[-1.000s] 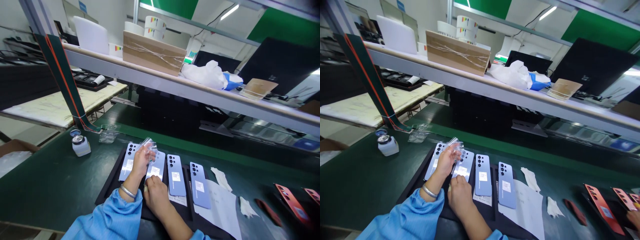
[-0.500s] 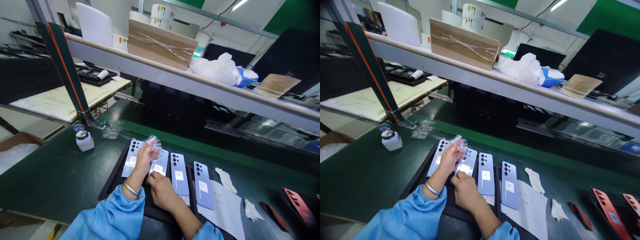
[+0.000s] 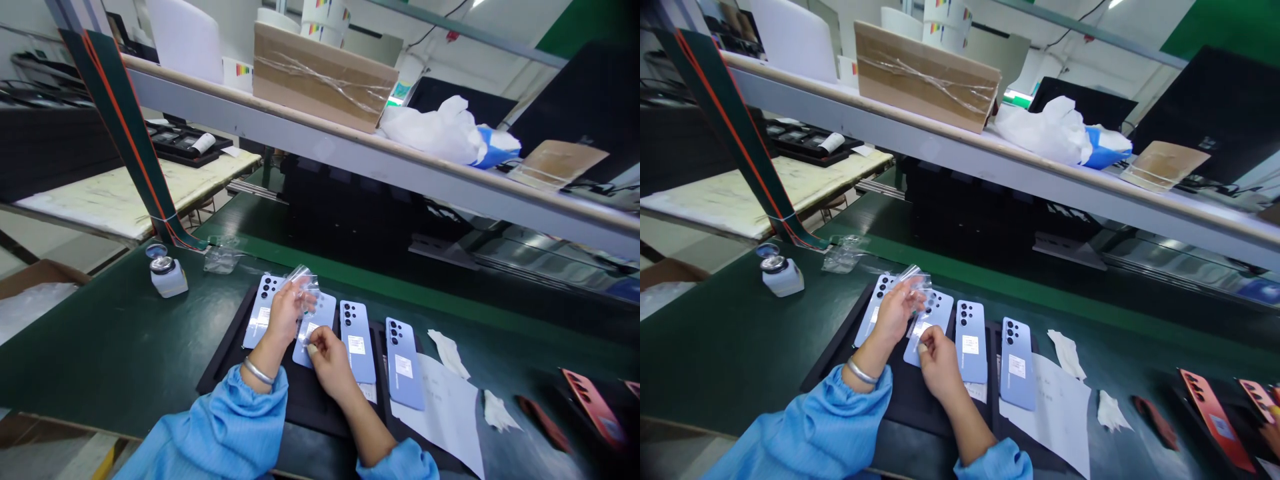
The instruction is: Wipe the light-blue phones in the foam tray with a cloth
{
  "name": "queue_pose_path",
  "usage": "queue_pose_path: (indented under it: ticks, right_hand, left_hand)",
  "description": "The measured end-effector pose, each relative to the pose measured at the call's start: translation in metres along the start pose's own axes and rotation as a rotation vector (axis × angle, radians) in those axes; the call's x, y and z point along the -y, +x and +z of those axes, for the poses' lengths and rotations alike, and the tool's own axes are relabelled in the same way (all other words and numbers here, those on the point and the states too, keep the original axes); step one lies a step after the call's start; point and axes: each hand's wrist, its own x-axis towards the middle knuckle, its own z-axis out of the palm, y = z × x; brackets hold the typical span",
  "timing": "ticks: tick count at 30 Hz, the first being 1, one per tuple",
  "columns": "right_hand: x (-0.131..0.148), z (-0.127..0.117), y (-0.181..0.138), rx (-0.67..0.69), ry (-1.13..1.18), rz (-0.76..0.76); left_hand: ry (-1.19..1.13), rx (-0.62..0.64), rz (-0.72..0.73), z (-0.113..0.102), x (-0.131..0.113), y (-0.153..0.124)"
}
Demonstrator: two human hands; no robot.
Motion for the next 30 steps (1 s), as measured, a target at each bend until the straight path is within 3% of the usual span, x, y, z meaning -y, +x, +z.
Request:
queue_pose_path:
  ticks: [5, 12, 16, 22, 25, 30]
  right_hand:
    - [-0.002, -0.001, 0.005, -0.032, 0.135, 0.006]
    - [0.001, -0.003, 0.004, -0.028, 0.188, -0.019]
    - [0.001, -0.003, 0.003, -0.07, 0.194, -0.025]
    - [0.0, -0.006, 0.014, -0.066, 0.347, 0.063]
    - [0.003, -0.049, 0.038, -0.197, 0.36, 0.054]
    - [0.026, -0.167, 0.066, -0.754, 0.318, -0.072]
  left_hand:
    - [0.235, 0.06, 0.044, -0.022, -0.006, -0.032]
    - [0.686, 0.449, 0.019, -0.05, -0.016, -0.092]
    - [0.767, 0.598, 0.019, -0.057, -0.008, -0.089]
    - [0.927, 0.515, 0.014, -0.052, 0.007, -0.073]
    - [0.949, 0.484, 0.018, -0.048, 0.011, -0.071]
    - [0.842, 0.45, -0.073, -0.051, 0.019, -0.068]
